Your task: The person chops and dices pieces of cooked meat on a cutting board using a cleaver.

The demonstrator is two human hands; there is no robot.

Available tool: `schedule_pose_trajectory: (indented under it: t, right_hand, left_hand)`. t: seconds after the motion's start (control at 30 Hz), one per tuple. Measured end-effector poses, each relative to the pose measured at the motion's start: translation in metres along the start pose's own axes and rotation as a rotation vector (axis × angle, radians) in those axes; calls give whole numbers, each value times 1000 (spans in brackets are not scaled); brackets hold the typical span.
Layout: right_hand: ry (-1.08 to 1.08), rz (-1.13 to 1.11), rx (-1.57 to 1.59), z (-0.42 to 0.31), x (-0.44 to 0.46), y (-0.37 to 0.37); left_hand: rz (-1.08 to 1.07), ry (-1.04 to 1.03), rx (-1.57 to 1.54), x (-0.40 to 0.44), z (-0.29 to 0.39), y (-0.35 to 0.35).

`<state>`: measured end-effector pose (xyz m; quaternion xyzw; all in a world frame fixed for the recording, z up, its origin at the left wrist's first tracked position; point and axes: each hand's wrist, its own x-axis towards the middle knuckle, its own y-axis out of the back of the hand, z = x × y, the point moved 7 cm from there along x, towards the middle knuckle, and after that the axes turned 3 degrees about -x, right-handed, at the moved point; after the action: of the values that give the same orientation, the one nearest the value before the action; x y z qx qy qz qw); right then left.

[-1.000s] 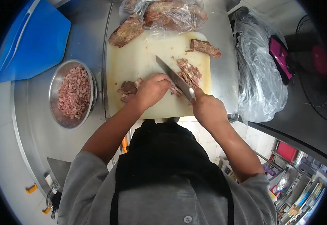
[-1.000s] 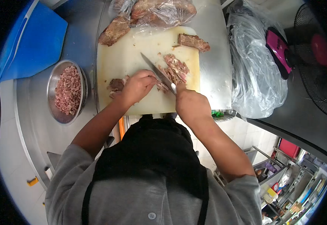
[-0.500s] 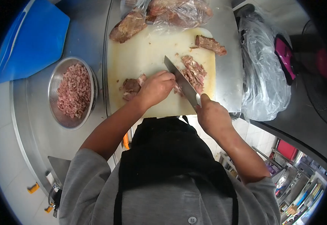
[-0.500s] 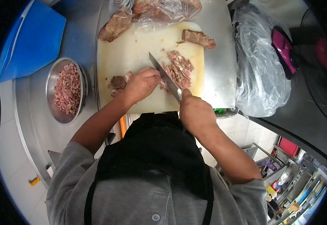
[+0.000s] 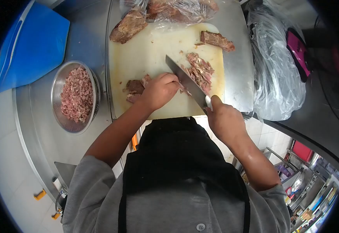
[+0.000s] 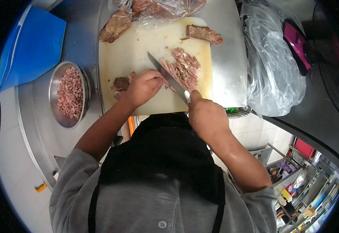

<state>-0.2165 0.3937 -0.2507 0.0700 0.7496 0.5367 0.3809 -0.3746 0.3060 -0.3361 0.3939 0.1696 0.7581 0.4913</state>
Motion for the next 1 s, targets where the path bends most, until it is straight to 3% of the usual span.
schedule_pose_trajectory:
  t: [0.27,0.47,0.53,0.57,0.63,0.7,0.77,0.9,1.0]
  right_hand:
    - [0,8,-5,2,12,-35]
    - [17,46,52,10,19,-30]
    - [42,23,79,15,20,-6]
    - [56,54,91,13,17,2]
    - [3,74,132,14,6,8]
    - [46,21,191,9,4,-7]
    - [117,-14,204,5,9,-30]
    - [37,-24,248,19,11,-33]
    - [29,57,242,37,12,-27]
  left_hand:
    - [34,-39,9,-1,0,-3]
    - [-102,-28,62,0,2,-2]
    - [-239,285,-173,1,-16,10]
    - [-234,268,-142,3,-17,27]
    - [24,335,58,3,-27,81]
    - [-52,364,212,-7,-33,99]
    - [-368,337,173,-20,-26,85]
    - [-323,343,235,-23,-8,66]
    - [-286,507,47,-22,-5,24]
